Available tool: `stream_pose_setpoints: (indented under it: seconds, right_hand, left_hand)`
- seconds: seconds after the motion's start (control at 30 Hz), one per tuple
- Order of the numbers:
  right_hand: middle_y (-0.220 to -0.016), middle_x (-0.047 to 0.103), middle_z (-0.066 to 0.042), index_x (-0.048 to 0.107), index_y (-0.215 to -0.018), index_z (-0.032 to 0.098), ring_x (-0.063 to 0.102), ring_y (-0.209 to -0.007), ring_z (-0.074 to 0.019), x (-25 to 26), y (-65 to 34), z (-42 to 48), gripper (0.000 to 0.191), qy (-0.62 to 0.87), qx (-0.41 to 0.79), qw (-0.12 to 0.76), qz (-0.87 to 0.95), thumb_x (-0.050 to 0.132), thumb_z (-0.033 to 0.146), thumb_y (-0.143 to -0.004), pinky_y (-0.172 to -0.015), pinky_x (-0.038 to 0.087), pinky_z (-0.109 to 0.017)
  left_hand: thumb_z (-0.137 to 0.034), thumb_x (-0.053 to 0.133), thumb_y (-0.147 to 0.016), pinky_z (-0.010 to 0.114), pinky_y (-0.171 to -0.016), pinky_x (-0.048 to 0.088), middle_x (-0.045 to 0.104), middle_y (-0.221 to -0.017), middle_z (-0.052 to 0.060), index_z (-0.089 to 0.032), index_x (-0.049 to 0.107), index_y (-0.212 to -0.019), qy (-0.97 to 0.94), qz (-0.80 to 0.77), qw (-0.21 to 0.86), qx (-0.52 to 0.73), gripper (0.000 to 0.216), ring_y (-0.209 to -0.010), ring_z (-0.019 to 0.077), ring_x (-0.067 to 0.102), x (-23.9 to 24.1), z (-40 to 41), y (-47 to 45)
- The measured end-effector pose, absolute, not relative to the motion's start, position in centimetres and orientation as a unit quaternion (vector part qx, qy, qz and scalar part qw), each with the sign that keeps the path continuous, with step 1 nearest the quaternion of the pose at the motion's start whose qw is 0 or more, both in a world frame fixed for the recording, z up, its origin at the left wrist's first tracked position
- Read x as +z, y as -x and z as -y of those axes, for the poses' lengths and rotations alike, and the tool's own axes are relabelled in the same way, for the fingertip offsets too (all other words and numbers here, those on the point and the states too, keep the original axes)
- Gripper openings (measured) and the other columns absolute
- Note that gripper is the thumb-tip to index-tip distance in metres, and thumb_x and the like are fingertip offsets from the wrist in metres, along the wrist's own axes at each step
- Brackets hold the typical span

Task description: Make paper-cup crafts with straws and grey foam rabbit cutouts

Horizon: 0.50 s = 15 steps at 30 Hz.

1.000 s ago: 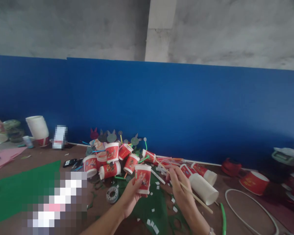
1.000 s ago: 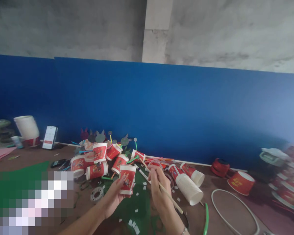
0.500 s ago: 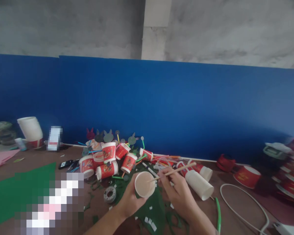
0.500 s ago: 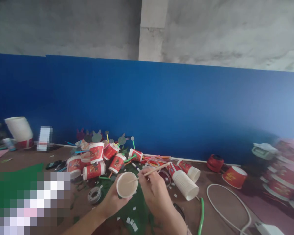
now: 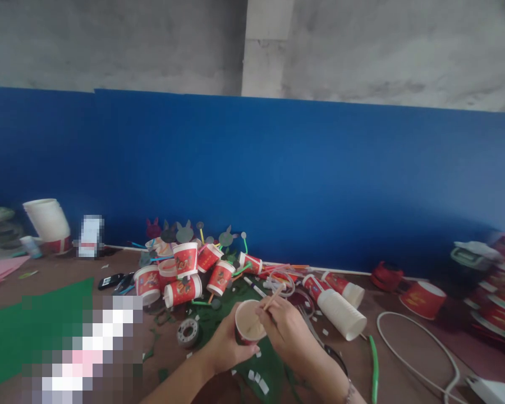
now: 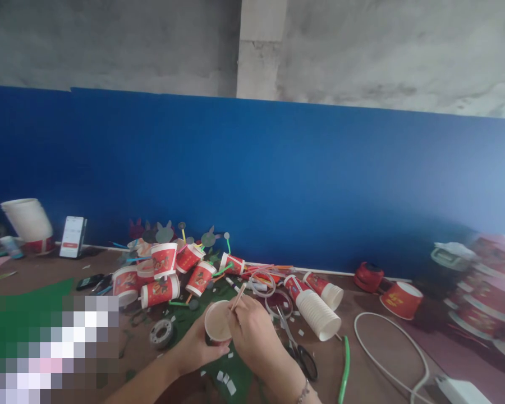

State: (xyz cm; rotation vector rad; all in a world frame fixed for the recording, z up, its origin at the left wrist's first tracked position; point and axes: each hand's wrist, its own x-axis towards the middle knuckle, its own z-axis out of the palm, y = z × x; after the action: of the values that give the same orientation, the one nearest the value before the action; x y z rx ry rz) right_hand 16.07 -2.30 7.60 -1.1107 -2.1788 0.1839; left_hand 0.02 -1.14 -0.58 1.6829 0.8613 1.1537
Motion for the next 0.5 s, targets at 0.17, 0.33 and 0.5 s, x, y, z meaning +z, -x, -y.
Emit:
stream_pose_setpoints:
  seconds: [0.17,0.33,0.5]
  right_hand:
    - [-0.074,0.064,-0.005,0.059,-0.070,0.016,0.059,-0.071,-0.0167,7.56,-15.87,2.23,0.024,0.458,0.097,0.289,0.835,0.043,0.017,-0.088,-0.065,0.043,-0.025]
    - [-0.070,0.065,-0.004,0.060,-0.066,0.017,0.059,-0.069,-0.0156,7.35,-15.79,2.28,0.030,0.454,0.105,0.283,0.838,0.043,0.021,-0.090,-0.065,0.042,-0.024]
    - [-0.070,0.066,-0.004,0.061,-0.066,0.017,0.059,-0.071,-0.0159,7.27,-15.73,2.32,0.029,0.437,0.111,0.301,0.840,0.044,0.019,-0.089,-0.067,0.043,-0.025]
  left_hand:
    - [-0.012,0.077,-0.051,0.029,-0.071,0.049,0.064,-0.087,0.000,-0.019,0.054,-0.106,-0.700,-0.341,0.479,0.406,0.060,-0.078,0.0171,0.058,-1.13,1.00,0.29]
    - [-0.020,0.086,-0.041,0.029,-0.068,0.048,0.062,-0.083,-0.001,-0.018,0.051,-0.107,-0.688,-0.356,0.475,0.417,0.074,-0.075,0.0178,0.058,-0.97,1.27,0.12]
    - [-0.021,0.082,-0.047,0.032,-0.076,0.047,0.062,-0.096,0.004,-0.019,0.053,-0.107,-0.708,-0.401,0.394,0.427,0.066,-0.087,0.0222,0.058,-0.61,1.81,0.24]
